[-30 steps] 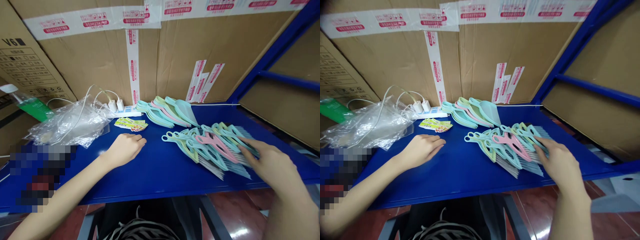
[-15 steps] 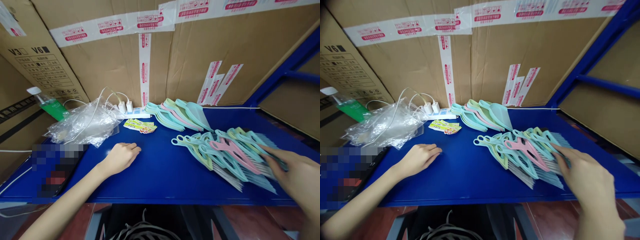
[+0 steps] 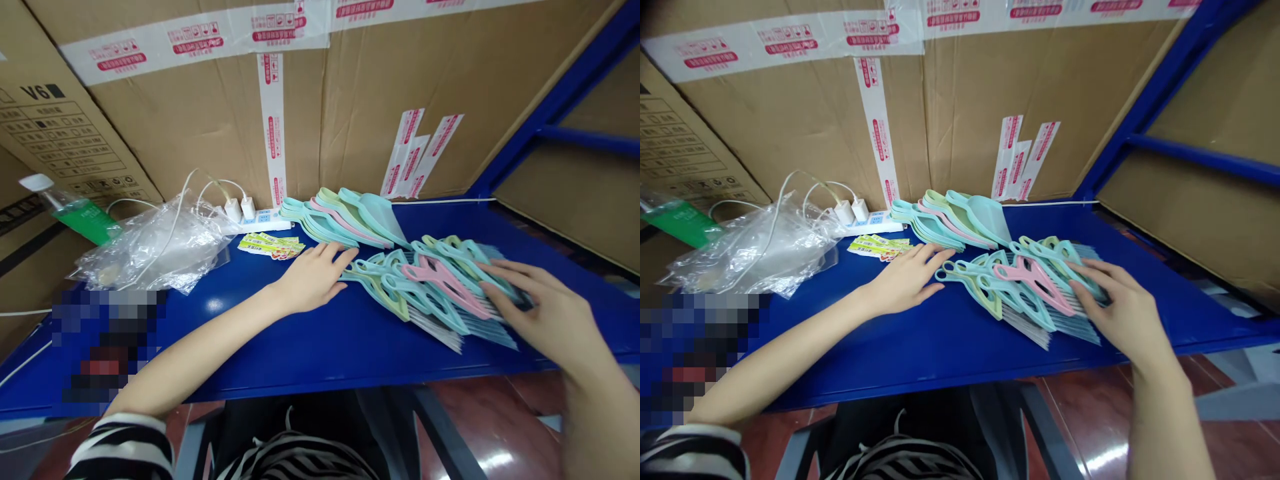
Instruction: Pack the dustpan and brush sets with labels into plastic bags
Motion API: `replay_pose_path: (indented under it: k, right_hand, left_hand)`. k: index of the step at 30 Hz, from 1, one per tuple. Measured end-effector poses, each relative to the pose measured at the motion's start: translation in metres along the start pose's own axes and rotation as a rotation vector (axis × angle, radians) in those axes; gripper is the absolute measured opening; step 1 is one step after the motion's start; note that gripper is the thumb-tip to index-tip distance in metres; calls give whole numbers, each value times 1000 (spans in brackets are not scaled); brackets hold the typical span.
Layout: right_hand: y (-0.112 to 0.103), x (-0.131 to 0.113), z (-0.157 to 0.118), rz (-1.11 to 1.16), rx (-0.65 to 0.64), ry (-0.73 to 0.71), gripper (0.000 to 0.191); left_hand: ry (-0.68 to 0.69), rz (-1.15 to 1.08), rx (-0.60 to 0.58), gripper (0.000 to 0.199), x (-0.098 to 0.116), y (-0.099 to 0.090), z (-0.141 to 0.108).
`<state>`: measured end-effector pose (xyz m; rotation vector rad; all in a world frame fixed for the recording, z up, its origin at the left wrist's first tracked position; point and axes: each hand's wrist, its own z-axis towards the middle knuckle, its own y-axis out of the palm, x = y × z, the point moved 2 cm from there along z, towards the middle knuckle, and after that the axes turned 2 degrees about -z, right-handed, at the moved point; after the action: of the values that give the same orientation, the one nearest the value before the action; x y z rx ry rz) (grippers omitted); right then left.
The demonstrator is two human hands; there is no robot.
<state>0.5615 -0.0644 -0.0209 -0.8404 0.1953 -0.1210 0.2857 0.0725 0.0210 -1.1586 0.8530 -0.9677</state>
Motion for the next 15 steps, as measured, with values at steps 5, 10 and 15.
replay_pose_path:
  k: [5,10,15]
  right_hand:
    - [1,-9,-3,55,-18,-36,39]
    - [4,-22,-4,37,-22,-25,35]
    - [4,-28,-2,-81,92,42,39]
  left_hand:
    - [64,6,-159,48,-2,-3,24]
    - [107,156,-156,29,-10,-21,64]
    - [132,241,-35,27,-23,-9,125]
